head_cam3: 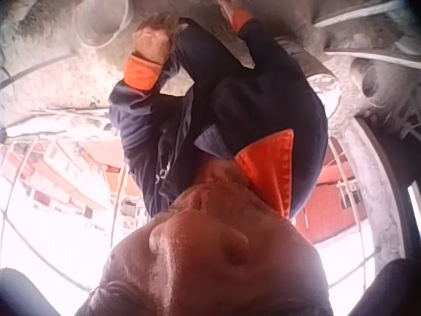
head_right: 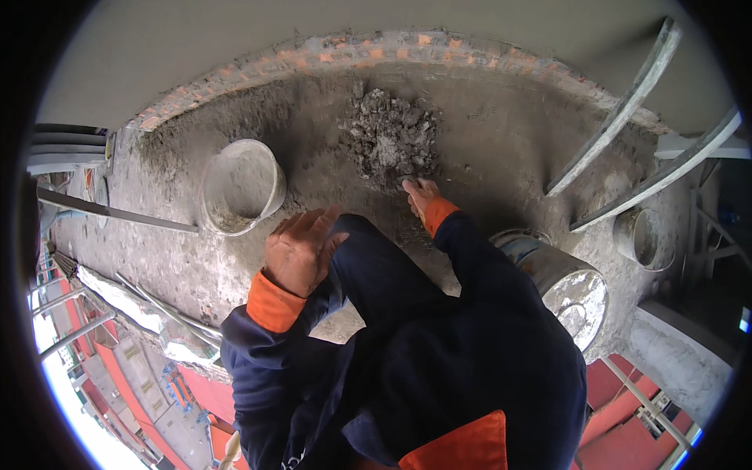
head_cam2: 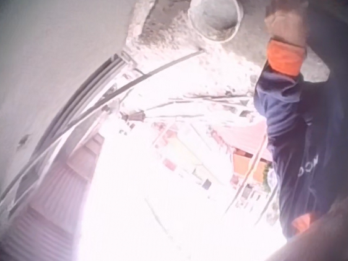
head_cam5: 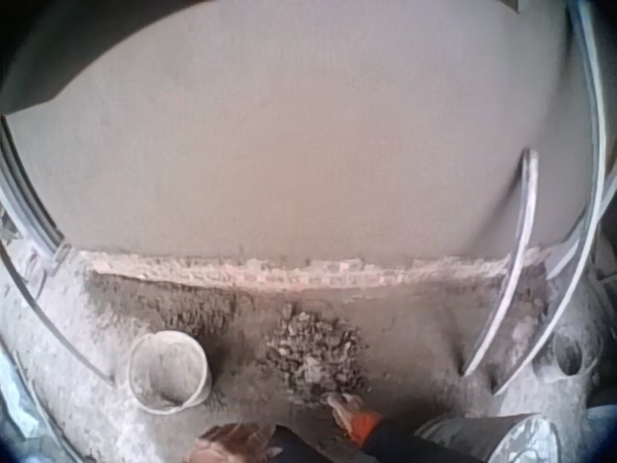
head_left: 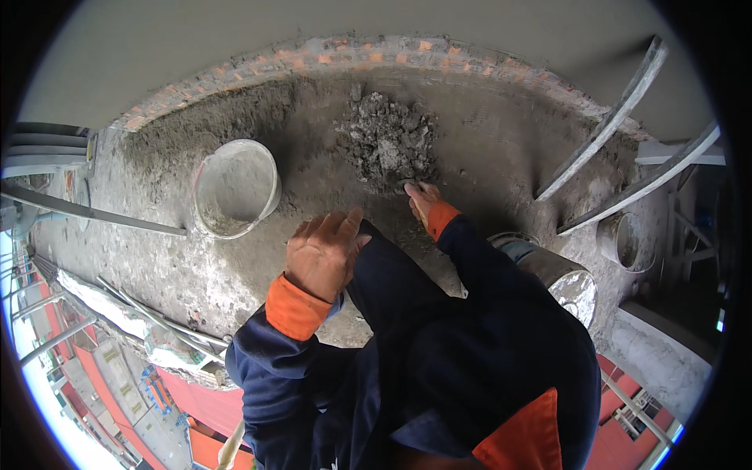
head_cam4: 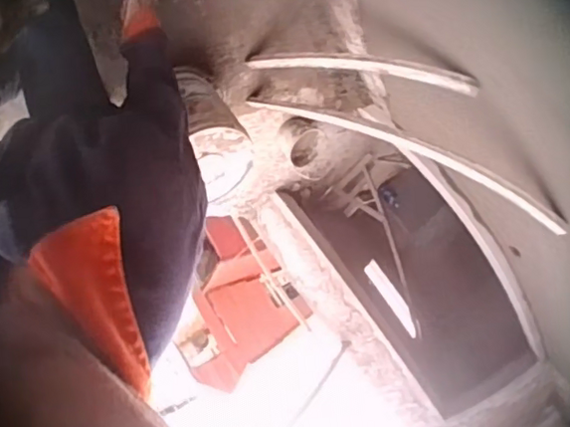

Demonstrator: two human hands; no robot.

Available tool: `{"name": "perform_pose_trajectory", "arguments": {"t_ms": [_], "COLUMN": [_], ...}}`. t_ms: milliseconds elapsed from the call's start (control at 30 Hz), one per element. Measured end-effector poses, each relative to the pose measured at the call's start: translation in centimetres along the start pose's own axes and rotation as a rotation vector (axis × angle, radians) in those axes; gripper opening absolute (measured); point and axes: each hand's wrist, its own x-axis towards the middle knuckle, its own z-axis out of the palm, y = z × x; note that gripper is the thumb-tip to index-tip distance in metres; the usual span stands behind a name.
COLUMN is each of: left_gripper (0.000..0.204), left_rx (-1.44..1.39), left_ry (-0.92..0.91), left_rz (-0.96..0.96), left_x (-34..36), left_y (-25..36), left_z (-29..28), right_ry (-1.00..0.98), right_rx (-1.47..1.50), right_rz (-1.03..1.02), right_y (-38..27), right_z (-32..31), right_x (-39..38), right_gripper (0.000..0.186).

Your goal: The person applies mortar to a wall and window threshold using a trowel and a wooden straight edge. They move buckets of material and smooth the wet plaster across the surface with tools.

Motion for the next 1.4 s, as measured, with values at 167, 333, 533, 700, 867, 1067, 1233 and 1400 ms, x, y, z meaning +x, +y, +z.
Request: {"name": "perform_pose_trajectory", "arguments": {"t_ms": [167, 333, 533, 700, 867, 1067, 1233, 1400], "left_gripper": [0.037, 0.037, 0.038, 0.038, 0.038, 0.035, 0.034, 0.037], "left_rx": [-0.005, 0.004, 0.018, -0.007, 0.010, -0.032, -0.052, 0.108], "left_ry": [-0.038, 0.014, 0.004, -0.026, -0.033, 0.005, -0.007, -0.032], "left_rz": [0.011, 0.040, -0.004, -0.011, 0.021, 0.106, 0.145, 0.135], "left_x": [0.3, 0.4, -0.4, -0.8, 0.1, 1.9, 2.2, 0.8], "left_y": [-0.4, -1.1, -1.7, -1.6, -1.9, -1.3, -1.5, -1.5], "left_z": [-0.2, -0.7, -1.7, -1.7, -1.5, -0.6, 0.0, -0.5], "right_ry": [-0.293, -0.118, 0.301, 0.126, 0.059, 0.071, 0.151, 0.458], "right_rx": [0.640, 0.146, -0.848, -1.012, -1.036, -0.778, -0.984, -0.783], "right_rz": [0.201, -0.025, -0.069, 0.079, 0.067, 0.230, -0.043, -0.001], "right_y": [-4.7, -7.8, -8.3, -5.7, -6.8, -7.3, -6.9, -7.8], "right_z": [-2.8, -5.7, -4.9, 1.6, 2.7, 1.8, -5.6, -14.2], "right_x": [-2.0, -5.4, -0.8, 1.9, -2.4, -6.5, -5.3, 0.1], "right_gripper": [0.042, 0.035, 0.055, 0.057, 0.046, 0.042, 0.058, 0.072]}}
